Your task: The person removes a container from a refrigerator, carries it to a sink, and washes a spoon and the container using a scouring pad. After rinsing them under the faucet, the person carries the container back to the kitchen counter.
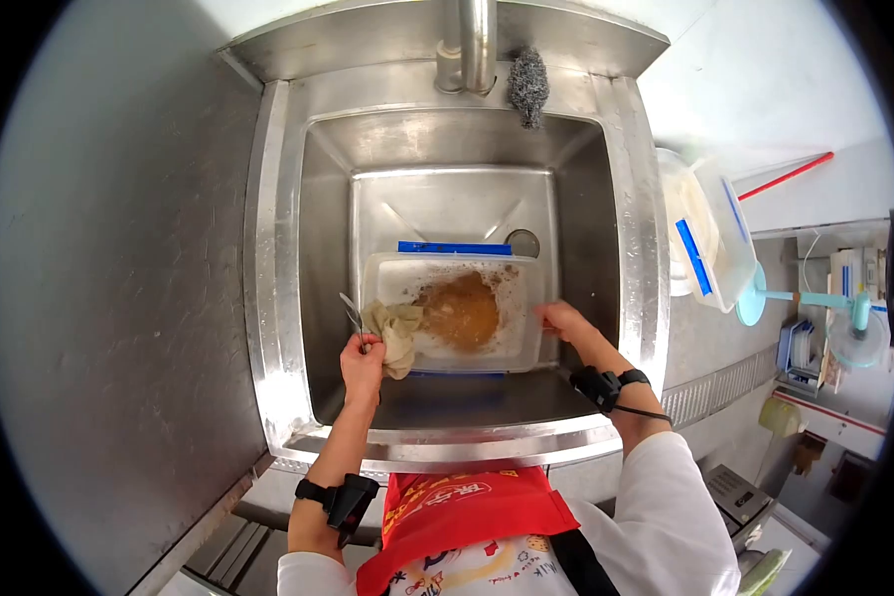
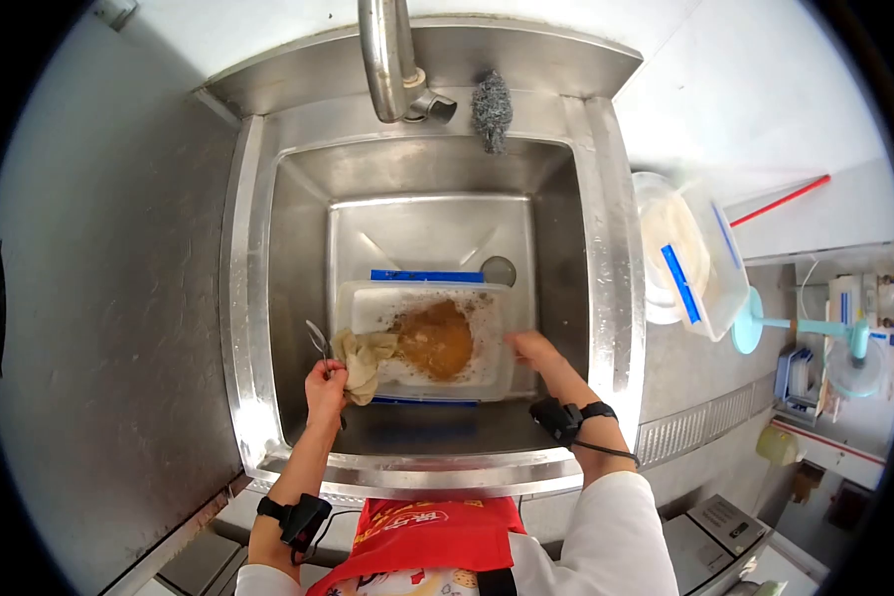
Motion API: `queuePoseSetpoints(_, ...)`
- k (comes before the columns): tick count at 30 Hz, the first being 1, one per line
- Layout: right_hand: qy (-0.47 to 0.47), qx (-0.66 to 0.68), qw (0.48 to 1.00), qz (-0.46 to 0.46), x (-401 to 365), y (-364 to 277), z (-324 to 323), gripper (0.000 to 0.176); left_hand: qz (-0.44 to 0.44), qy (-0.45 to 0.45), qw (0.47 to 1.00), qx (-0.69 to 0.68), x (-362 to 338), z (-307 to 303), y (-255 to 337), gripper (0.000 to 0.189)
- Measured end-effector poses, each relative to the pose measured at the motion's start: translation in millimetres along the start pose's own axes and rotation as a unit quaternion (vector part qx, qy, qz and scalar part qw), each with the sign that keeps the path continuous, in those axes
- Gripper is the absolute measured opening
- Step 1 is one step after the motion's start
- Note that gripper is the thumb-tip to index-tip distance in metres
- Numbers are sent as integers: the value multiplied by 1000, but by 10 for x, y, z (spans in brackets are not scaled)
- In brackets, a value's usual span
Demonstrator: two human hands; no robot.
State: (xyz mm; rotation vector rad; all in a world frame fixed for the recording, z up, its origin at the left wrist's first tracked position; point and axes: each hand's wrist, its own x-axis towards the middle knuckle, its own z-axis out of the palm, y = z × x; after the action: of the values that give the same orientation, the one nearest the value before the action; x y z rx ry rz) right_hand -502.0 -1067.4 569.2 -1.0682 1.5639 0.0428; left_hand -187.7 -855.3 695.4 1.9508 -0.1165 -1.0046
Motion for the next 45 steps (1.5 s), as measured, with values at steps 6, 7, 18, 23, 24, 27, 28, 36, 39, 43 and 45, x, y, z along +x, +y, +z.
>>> queuePoseSetpoints(6,-104,127,985,-59,-449,-419,-122,25,35,8,999,4,-60,-175,-16,8)
queuePoseSetpoints(7,-112,130,981,-91,-555,-581,-188,22,30,8,1000,1,-81,-178,-2,7)
queuePoseSetpoints(18,-30,136,960,-242,-1256,-1128,-324,18,133,14,990,50,-405,-394,-211,3)
queuePoseSetpoints(23,19,22,944,-327,-1635,-1506,-239,20,150,25,986,68,-472,-475,-352,1)
queuePoseSetpoints(24,46,-35,935,-349,-1723,-1568,-206,20,159,27,983,82,-432,-499,-436,4)
queuePoseSetpoints(27,112,-228,853,-455,-2166,-1632,-32,23,192,26,974,116,-509,-560,-414,8)
queuePoseSetpoints(28,124,-268,824,-483,-2282,-1605,50,24,203,25,971,126,-547,-571,-378,8)
queuePoseSetpoints(36,210,-411,710,-533,-3101,-1206,154,27,219,-12,966,134,-493,-662,-463,12)
queuePoseSetpoints(39,246,-394,706,-535,-3370,-1110,132,27,208,-37,967,142,-534,-698,-422,14)
queuePoseSetpoints(43,285,-379,694,-542,-3611,-963,142,25,218,-50,963,150,-496,-714,-448,15)
queuePoseSetpoints(45,300,-349,702,-543,-3679,-901,117,24,212,-64,965,142,-500,-722,-442,15)
